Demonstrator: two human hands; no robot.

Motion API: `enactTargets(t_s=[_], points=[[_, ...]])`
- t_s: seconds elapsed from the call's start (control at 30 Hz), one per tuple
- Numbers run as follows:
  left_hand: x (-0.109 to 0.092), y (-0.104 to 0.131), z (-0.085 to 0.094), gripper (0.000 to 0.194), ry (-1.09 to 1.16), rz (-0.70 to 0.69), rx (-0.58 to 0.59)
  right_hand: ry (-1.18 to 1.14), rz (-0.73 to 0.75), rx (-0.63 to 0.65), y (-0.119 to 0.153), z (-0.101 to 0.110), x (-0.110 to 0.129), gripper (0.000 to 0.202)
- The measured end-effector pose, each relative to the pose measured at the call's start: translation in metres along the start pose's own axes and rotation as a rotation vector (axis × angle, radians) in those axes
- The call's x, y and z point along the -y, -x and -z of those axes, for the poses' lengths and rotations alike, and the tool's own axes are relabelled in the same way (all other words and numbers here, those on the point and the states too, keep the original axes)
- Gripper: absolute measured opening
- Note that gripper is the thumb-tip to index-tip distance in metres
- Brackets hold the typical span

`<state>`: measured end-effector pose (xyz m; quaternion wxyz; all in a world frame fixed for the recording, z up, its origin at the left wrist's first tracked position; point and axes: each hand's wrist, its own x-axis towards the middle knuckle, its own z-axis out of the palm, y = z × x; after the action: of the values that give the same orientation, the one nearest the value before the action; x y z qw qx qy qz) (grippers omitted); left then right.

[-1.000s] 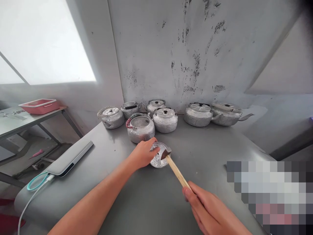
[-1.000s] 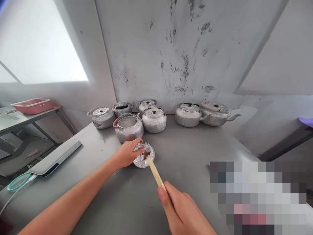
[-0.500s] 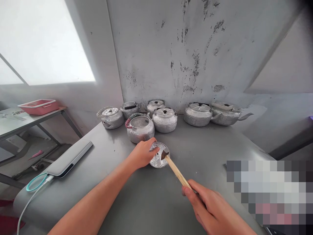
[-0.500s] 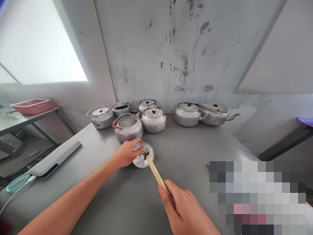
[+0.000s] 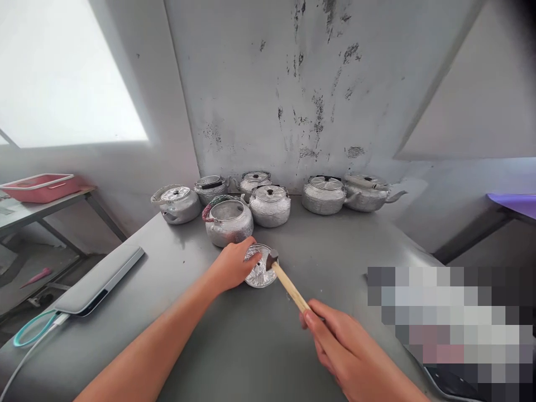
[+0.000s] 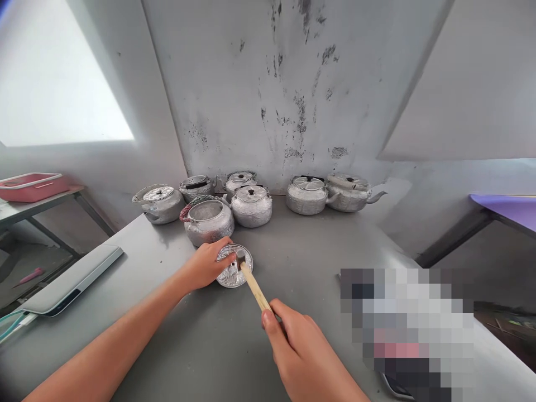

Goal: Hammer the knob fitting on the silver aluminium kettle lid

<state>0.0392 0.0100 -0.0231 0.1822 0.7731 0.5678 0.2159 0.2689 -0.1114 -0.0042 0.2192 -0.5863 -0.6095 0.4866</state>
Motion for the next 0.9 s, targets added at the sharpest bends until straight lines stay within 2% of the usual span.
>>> enactTargets(t_s=[0.17, 0.37, 0.53, 0.73, 0.9], points=[[-0.003, 0.002, 0.001, 0.019, 0.074, -0.011, 0.002, -0.252, -0.012, 0.082, -0.008, 0.001, -0.003, 0.039], [-0.006, 0.004, 0.006, 0.022, 0.160, -0.029, 0.014, -0.264, 0.013, 0.043, -0.012, 0.011, 0.015, 0.036], [-0.008, 0.004, 0.005, 0.017, 0.139, -0.032, 0.007, -0.290, -0.077, 0.130, -0.010, 0.020, 0.030, 0.041], [-0.007, 0.006, 0.007, 0.021, 0.119, -0.030, 0.023, -0.334, -0.083, 0.049, -0.004, 0.000, 0.017, 0.044], [-0.007, 0.006, 0.012, 0.025, 0.089, -0.105, 0.054, -0.284, -0.211, 0.110, 0.004, -0.014, 0.005, 0.048]])
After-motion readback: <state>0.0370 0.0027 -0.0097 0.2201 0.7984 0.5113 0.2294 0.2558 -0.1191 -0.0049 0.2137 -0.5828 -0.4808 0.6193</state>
